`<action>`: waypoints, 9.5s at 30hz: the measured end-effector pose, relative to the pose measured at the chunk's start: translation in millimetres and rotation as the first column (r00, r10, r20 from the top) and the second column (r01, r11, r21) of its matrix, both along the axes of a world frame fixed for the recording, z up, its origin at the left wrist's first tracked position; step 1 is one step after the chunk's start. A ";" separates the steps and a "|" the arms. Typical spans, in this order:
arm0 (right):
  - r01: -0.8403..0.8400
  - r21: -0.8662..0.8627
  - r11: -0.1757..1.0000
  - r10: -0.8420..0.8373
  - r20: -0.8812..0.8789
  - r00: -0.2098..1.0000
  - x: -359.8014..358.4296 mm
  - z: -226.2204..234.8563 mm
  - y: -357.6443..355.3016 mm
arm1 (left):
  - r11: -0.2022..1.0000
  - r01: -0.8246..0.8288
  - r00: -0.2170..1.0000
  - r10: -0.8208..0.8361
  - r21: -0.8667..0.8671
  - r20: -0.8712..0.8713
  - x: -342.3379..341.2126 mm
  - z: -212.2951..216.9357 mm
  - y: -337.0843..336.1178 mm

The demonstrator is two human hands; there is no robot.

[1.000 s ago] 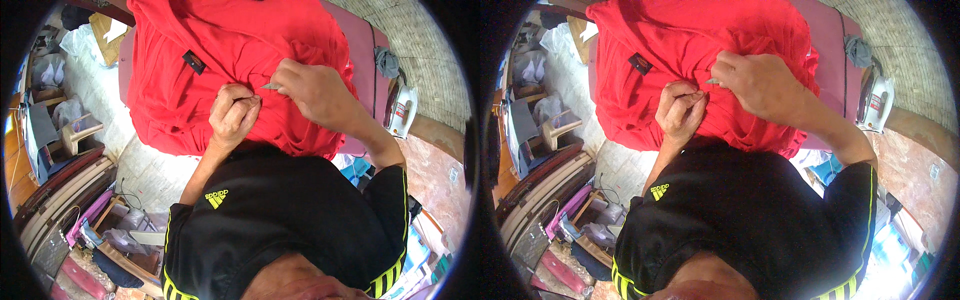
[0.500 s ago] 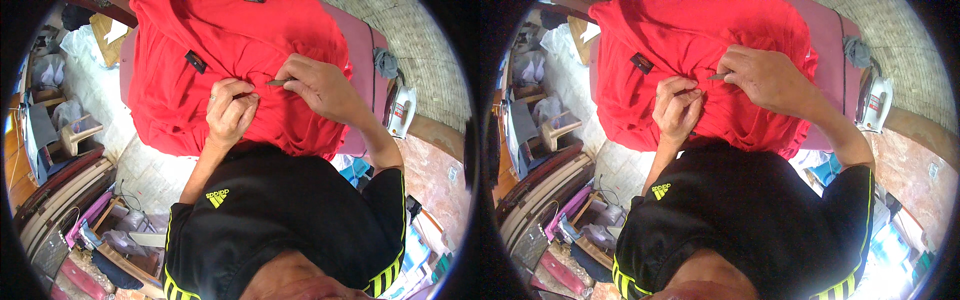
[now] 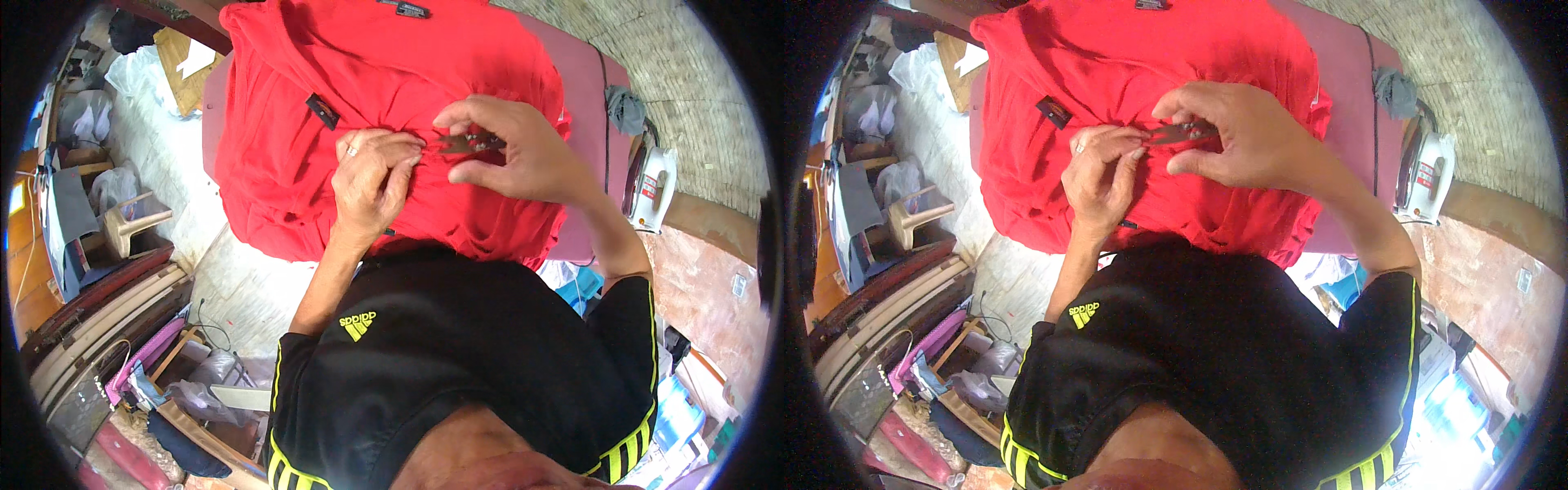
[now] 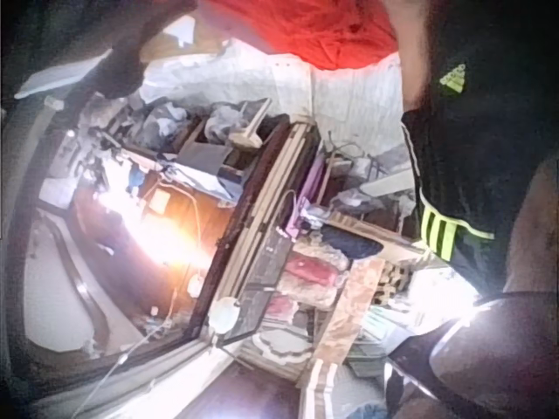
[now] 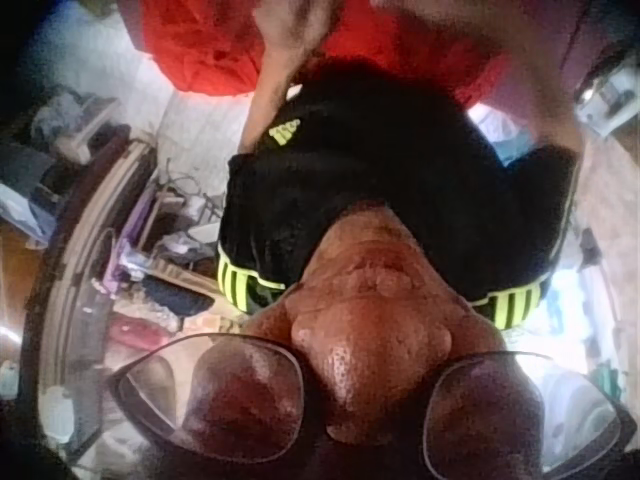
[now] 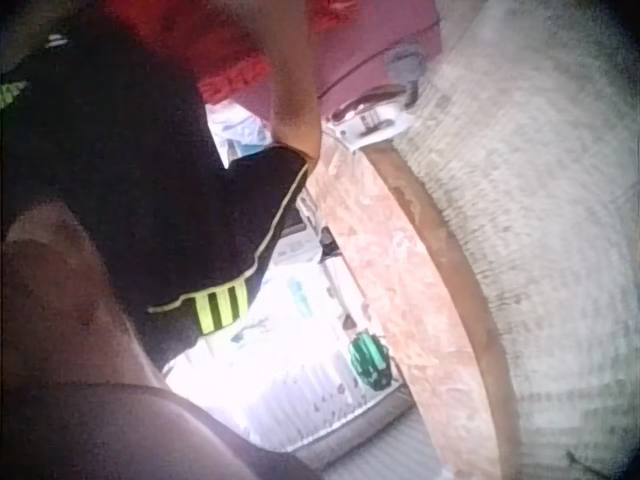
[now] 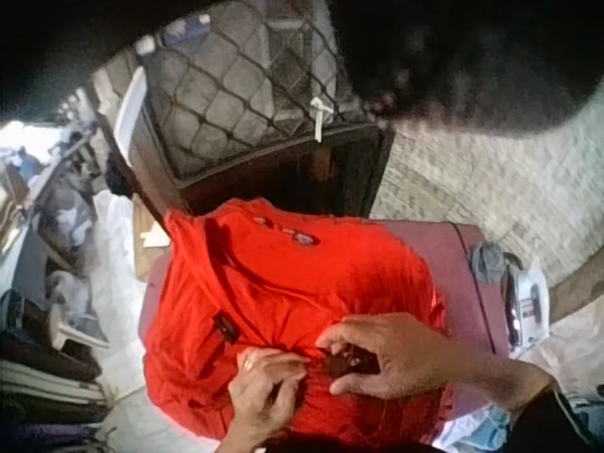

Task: The person uses a small blade to cut and remove multiple plastic tags from a red garment. They repeatedly pick tags, slice the attachment points, and pull the tags off the fabric.

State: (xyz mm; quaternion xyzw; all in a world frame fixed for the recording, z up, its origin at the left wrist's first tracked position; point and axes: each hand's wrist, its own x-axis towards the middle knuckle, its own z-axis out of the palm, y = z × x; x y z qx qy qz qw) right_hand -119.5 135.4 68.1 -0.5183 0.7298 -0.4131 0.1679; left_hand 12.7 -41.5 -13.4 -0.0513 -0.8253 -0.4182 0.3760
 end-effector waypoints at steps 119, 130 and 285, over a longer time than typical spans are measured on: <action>0.043 0.063 0.997 -0.038 -0.085 0.996 1.6 -2.6 -7.6 | 0.616 0.131 0.877 -0.437 0.777 0.199 -26.8 20.8 -28.9; 0.028 -0.005 1.000 -0.028 -0.256 0.966 6.8 -10.1 -8.9 | 0.708 0.097 0.911 -0.346 0.700 0.224 -30.8 30.7 -31.5; 0.401 -0.149 0.904 -0.293 0.468 0.834 -26.4 -25.9 21.0 | 0.978 0.083 0.997 -0.082 -0.192 0.011 -95.4 43.0 7.5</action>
